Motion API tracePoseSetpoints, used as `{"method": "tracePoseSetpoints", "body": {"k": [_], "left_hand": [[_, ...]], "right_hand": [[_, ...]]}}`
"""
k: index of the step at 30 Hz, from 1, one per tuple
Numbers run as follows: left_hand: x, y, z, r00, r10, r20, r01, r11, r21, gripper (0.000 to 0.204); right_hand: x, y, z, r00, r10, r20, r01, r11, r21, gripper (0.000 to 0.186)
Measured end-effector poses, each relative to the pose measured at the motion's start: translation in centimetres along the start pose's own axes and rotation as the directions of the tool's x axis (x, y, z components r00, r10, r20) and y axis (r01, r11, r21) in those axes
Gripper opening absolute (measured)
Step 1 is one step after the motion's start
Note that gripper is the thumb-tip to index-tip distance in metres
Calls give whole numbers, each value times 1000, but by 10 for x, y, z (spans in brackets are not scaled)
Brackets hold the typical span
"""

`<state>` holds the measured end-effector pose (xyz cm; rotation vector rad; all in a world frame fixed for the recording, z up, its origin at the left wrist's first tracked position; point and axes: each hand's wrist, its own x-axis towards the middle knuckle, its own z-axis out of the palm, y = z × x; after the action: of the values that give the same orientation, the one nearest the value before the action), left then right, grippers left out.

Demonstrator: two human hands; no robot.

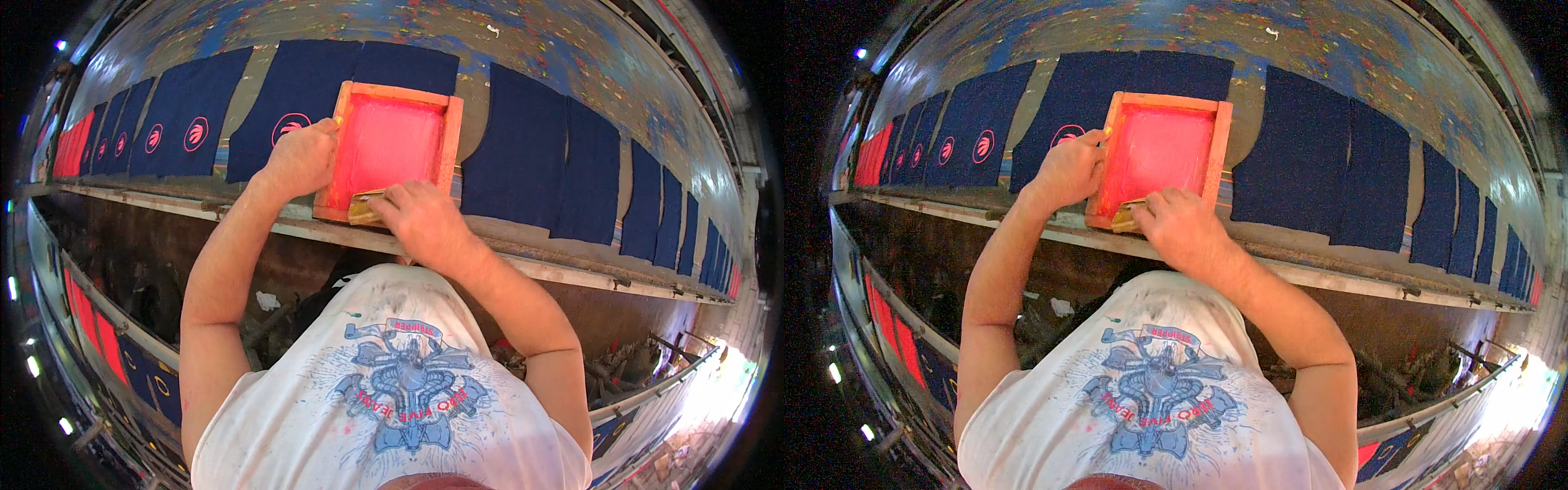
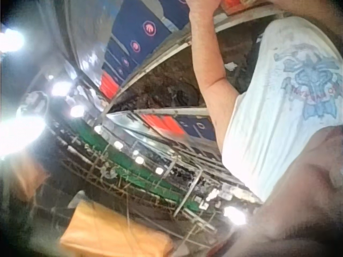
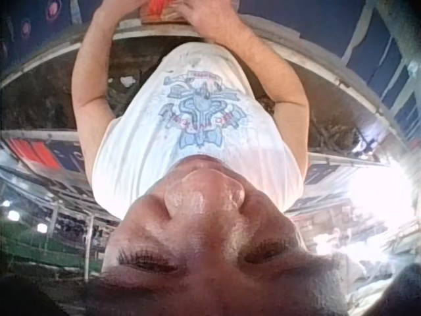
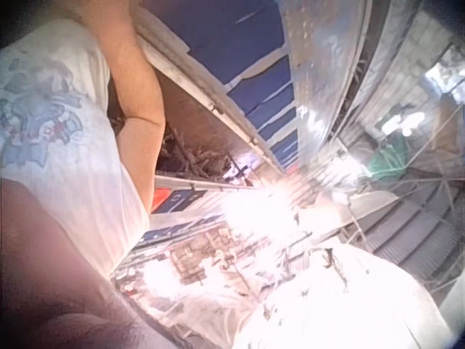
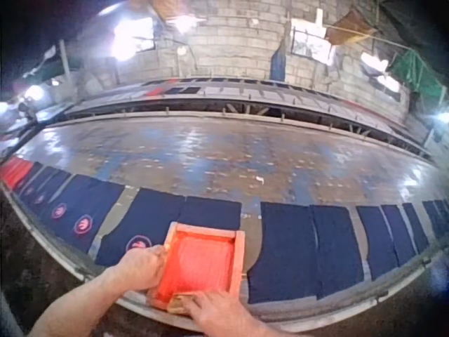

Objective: The person repeatedly applies pink ink to a screen-printing frame using a squeegee, then presses the frame onto dark blue fabric pieces laid out on a table to transfer a circular logo. The person handles multiple fabric pieces one at a time, re-inking the screen between each print.

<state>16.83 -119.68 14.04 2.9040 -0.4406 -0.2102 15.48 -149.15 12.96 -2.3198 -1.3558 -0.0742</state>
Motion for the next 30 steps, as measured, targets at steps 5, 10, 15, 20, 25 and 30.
{"method": "tracePoseSetpoints", "body": {"k": [5,10,15,20,25,30], "left_hand": [[2,5,-3,1000,19,6,-19,998,64,23],[2,3,0,1000,-20,4,20,999,28,19],[3,0,6,999,-42,10,42,999,21,24],[4,0,-1,995,-18,102,11,997,72,24],[7,-4,0,997,32,64,-38,996,86,18],[5,-12,6,997,62,45,-66,994,84,18]], "right_hand": [[58,68,-11,995,83,-60,-85,996,-32,28],[68,74,-2,987,148,-69,-157,976,-152,45],[9,-1,4,997,15,-69,-20,998,-67,31],[18,13,-23,993,91,78,-90,996,-11,31],[80,78,-27,966,256,-19,-257,965,-47,35],[100,93,-17,944,324,-57,-328,941,-81,39]]}}
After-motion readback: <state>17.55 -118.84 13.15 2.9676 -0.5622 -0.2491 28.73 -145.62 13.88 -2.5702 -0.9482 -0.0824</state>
